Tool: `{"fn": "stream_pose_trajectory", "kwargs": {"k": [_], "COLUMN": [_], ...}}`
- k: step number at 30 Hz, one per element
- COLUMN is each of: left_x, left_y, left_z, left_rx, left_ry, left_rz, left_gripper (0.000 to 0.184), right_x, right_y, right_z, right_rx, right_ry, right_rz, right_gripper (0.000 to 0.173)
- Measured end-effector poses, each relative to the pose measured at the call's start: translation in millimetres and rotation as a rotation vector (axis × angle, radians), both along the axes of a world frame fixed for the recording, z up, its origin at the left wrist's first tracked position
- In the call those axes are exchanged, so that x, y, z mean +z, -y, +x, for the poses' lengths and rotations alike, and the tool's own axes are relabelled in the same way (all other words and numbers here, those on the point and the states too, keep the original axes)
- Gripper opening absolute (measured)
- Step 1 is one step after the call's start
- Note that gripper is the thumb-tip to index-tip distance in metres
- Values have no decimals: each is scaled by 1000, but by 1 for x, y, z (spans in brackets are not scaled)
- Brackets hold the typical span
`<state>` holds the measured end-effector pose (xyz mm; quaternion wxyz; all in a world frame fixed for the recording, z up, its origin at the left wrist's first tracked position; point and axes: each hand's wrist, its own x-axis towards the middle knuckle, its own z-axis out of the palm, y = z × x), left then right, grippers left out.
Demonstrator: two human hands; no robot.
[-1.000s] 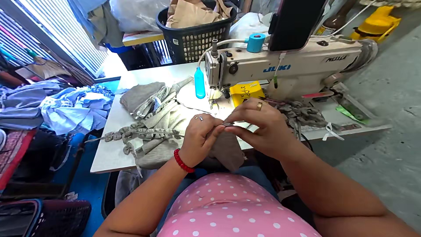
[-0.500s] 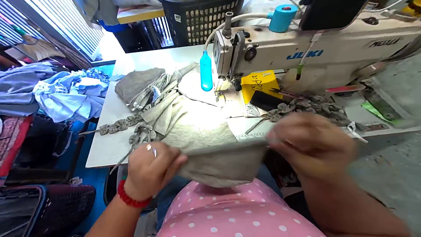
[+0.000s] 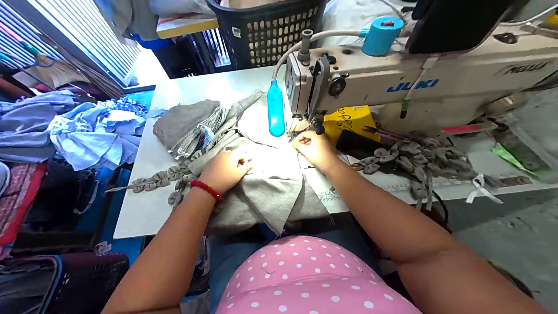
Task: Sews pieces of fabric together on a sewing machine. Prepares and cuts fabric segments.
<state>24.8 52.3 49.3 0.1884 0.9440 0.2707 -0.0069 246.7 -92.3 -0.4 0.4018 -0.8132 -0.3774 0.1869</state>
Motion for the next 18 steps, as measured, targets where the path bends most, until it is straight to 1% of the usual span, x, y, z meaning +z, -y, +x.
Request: {"fn": "stream_pose_trajectory", "kwargs": {"k": [1, 2, 3, 5, 7, 10, 11, 15, 16, 18], "left_x": [0, -2, -5, -15, -23, -40, -43, -29, -30, -42], "left_y": [6, 11, 15, 24, 31, 32, 30, 28, 27, 24], "left_z": [6, 15, 27, 60, 87, 97, 98, 106, 107, 105], "left_rx": [-18, -47, -79, -95, -7, 123, 154, 226, 236, 257], "left_ry": [38, 125, 230, 373, 345, 284, 270, 148, 143, 188], "left_rz": [88, 147, 143, 16, -111, -244, -266, -327, -341, -374], "left_gripper": [25, 22, 20, 21, 21, 21, 21, 26, 26, 28], "right_x": [-1, -2, -1, 0, -1, -2, 0, 7, 9, 10], "right_y": [1, 2, 2, 3, 3, 8, 7, 2, 2, 1], "right_z": [0, 0, 0, -1, -2, -4, -3, -1, -1, -3], "right_rx": [-4, -7, -11, -24, -37, -34, -29, -44, -49, -57], "right_ry": [27, 42, 42, 17, 11, -11, -25, 0, 4, 4], "right_rz": [3, 10, 8, 0, 18, -1, -22, -51, -67, -101], "right_gripper": [17, 16, 16, 17, 16, 14, 14, 13, 13, 16]}}
